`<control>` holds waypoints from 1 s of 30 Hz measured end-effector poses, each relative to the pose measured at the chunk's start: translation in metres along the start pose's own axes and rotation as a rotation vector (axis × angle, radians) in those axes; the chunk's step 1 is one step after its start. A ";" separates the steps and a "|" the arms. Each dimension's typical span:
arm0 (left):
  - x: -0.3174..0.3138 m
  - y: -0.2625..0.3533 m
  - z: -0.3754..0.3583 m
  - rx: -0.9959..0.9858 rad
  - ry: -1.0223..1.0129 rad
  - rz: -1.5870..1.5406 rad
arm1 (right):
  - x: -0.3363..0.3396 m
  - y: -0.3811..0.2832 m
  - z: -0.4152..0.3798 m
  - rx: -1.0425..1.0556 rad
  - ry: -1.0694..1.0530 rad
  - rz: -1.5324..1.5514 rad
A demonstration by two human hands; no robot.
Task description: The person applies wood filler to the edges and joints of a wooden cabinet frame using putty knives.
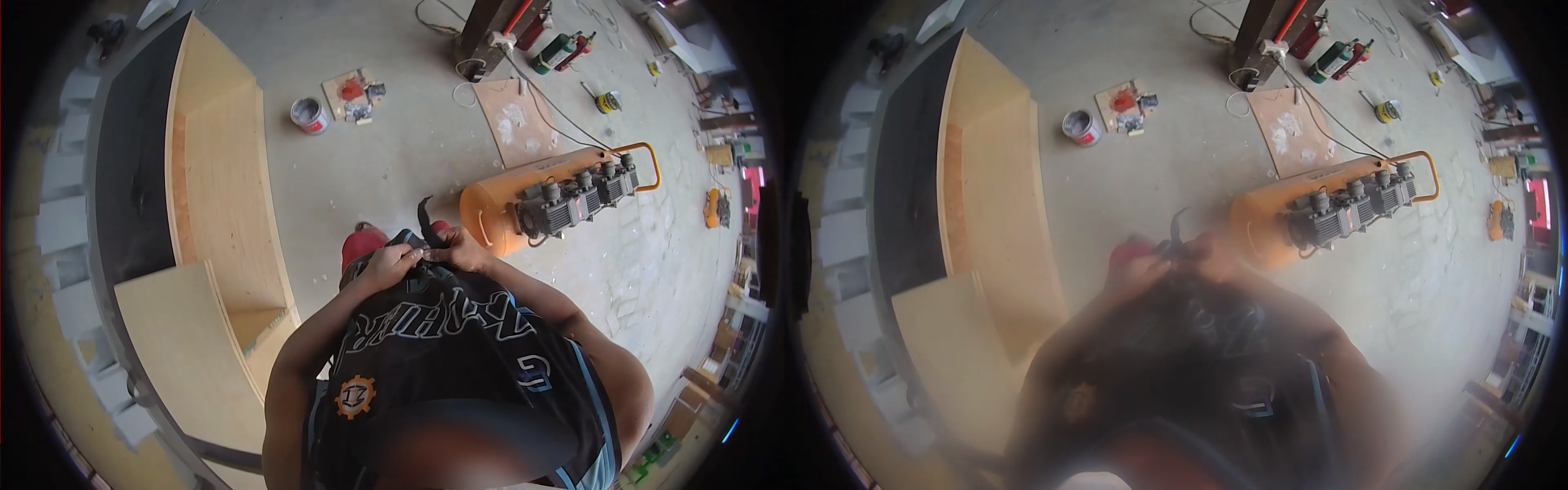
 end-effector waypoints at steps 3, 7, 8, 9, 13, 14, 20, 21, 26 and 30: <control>0.032 0.000 0.013 -0.008 -0.017 -0.017 | -0.006 -0.040 0.023 0.086 -0.009 -0.112; 0.050 -0.043 0.021 0.031 -0.016 -0.109 | -0.015 -0.073 0.052 0.089 0.035 -0.177; 0.059 -0.040 0.022 0.010 -0.005 0.001 | -0.015 -0.083 0.058 0.069 0.026 -0.193; 0.063 -0.044 0.025 0.004 -0.013 0.005 | -0.011 -0.087 0.065 0.020 0.041 -0.160; 0.077 -0.077 0.046 0.263 0.041 -0.345 | 0.007 -0.083 0.102 0.045 0.062 -0.083; 0.079 -0.081 0.050 0.307 0.017 -0.426 | 0.009 -0.086 0.110 0.043 0.017 -0.102; 0.134 -0.076 0.105 0.472 0.034 -0.313 | 0.043 -0.103 0.200 0.231 -0.101 -0.152; 0.138 -0.075 0.116 0.478 0.037 -0.304 | 0.054 -0.107 0.215 0.157 -0.120 -0.186; 0.166 -0.039 0.182 0.582 0.108 -0.598 | 0.100 -0.150 0.275 0.041 -0.341 -0.224; 0.179 -0.033 0.213 0.629 0.236 -0.685 | 0.110 -0.140 0.321 0.024 -0.454 -0.153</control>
Point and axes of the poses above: each hand's wrist, its own z-axis towards the middle knuckle, its own x-axis out of the back of the hand, y = z × x, the point moved 4 cm from there along z, towards the middle knuckle, and after that the axes turned 2 degrees about -z, right-handed, at the moved point
